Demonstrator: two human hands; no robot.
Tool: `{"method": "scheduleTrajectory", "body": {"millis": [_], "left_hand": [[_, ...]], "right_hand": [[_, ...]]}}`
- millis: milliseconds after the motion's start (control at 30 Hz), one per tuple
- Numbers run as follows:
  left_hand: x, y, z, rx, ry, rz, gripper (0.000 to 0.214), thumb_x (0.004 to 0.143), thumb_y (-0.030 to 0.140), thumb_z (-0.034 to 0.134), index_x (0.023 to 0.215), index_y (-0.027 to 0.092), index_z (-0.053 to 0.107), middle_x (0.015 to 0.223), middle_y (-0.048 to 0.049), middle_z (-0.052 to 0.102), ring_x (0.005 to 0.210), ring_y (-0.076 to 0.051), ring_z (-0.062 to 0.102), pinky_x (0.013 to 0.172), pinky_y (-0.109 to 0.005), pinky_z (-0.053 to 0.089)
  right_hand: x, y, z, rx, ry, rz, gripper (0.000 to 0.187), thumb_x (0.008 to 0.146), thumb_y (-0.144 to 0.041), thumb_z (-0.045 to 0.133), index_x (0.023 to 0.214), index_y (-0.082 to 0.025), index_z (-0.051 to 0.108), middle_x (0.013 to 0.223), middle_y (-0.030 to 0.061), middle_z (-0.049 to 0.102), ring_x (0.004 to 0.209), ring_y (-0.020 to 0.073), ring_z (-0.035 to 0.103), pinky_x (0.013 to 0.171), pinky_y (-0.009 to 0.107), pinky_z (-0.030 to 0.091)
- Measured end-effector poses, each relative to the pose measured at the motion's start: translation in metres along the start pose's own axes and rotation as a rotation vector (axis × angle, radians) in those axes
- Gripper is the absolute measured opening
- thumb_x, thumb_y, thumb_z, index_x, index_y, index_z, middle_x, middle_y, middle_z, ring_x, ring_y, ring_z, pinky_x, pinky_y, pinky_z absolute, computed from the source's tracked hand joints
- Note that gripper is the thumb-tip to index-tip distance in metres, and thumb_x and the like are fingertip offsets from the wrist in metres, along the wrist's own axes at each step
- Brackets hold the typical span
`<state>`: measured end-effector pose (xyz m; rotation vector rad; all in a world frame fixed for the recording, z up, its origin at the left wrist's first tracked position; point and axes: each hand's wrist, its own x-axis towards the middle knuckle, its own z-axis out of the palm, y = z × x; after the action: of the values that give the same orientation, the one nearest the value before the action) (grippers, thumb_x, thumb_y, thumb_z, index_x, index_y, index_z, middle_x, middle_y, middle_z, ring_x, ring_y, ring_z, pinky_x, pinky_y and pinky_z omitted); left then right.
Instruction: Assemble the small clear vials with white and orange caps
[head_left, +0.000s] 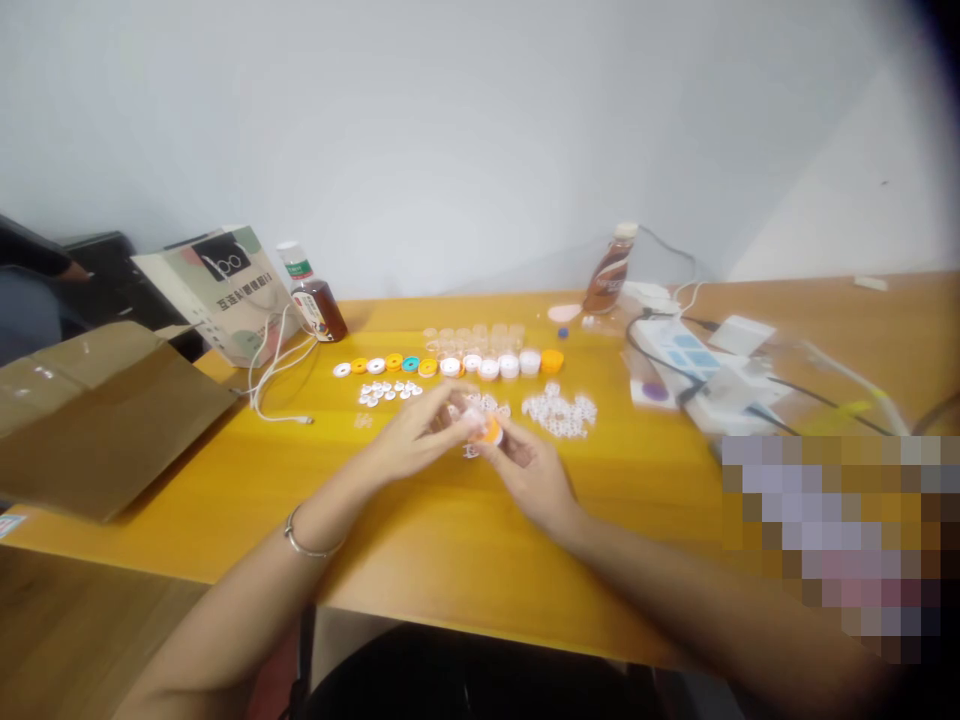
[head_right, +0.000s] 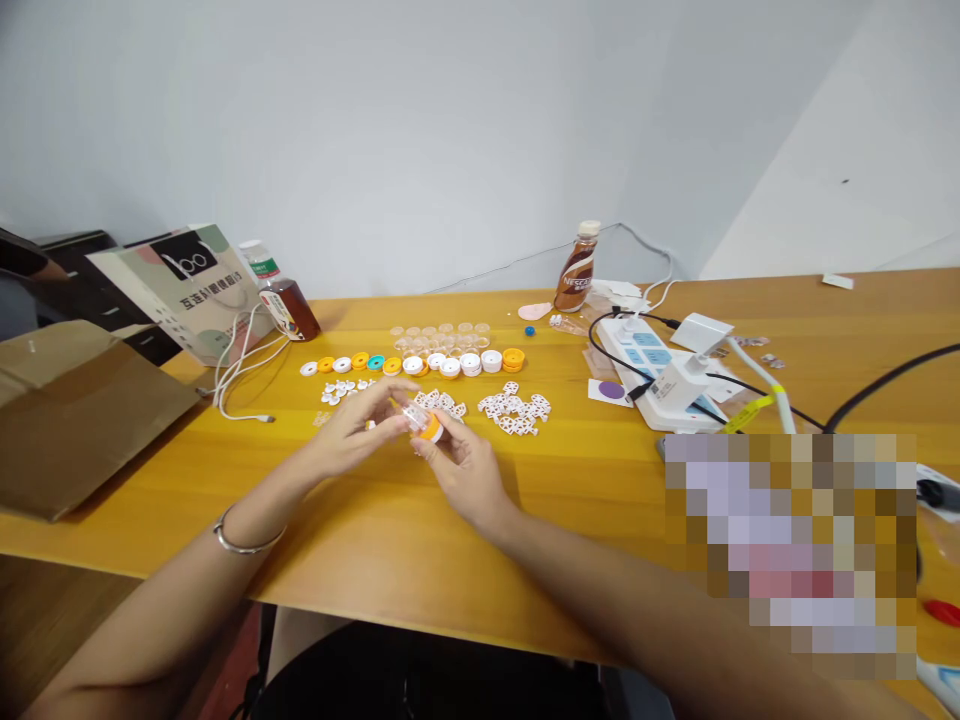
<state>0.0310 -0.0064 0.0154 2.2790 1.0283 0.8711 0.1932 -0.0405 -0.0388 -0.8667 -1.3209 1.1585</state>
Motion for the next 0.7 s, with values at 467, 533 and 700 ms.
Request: {"method": "scheduleTrajectory", "body": {"millis": [467,533,700], "left_hand": [[-0.002,-0.001,0.0,0.059,0.048,0.008,0.026,0.076,0.039,0.061,0.088,0.016,0.064,0.065,-0.0014,0.061,0.056,-0.01,0.05,0.055,-0.022,0.042],[0.0,-0.001,-0.001,0.003,0.006,-0.002,0.024,0.077,0.037,0.059,0.089,0.016,0.064,0.07,-0.0024,0.063,0.061,-0.011,0.052,0.058,-0.023,0.043],[0.004,-0.008,-0.008,-0.155,-0.148,-0.015,0.022,0.079,0.031,0.055,0.094,0.018,0.064,0.085,-0.0042,0.065,0.073,-0.013,0.055,0.068,-0.026,0.044]], "right_hand": [[-0.001,0.011,0.0,-0.067,0.053,-0.018,0.042,0.072,-0.03,0.066,0.113,-0.024,0.06,0.119,0.0045,0.061,0.11,0.0223,0.056,0.1,0.043,0.041],[-0.001,0.008,0.0,-0.082,0.051,-0.009,0.04,0.073,-0.031,0.065,0.112,-0.024,0.06,0.117,0.004,0.062,0.108,0.0221,0.057,0.099,0.043,0.041],[-0.002,-0.006,0.001,-0.017,-0.083,0.027,0.032,0.076,-0.033,0.062,0.106,-0.026,0.064,0.104,0.0,0.068,0.096,0.0196,0.062,0.092,0.038,0.047]]}}
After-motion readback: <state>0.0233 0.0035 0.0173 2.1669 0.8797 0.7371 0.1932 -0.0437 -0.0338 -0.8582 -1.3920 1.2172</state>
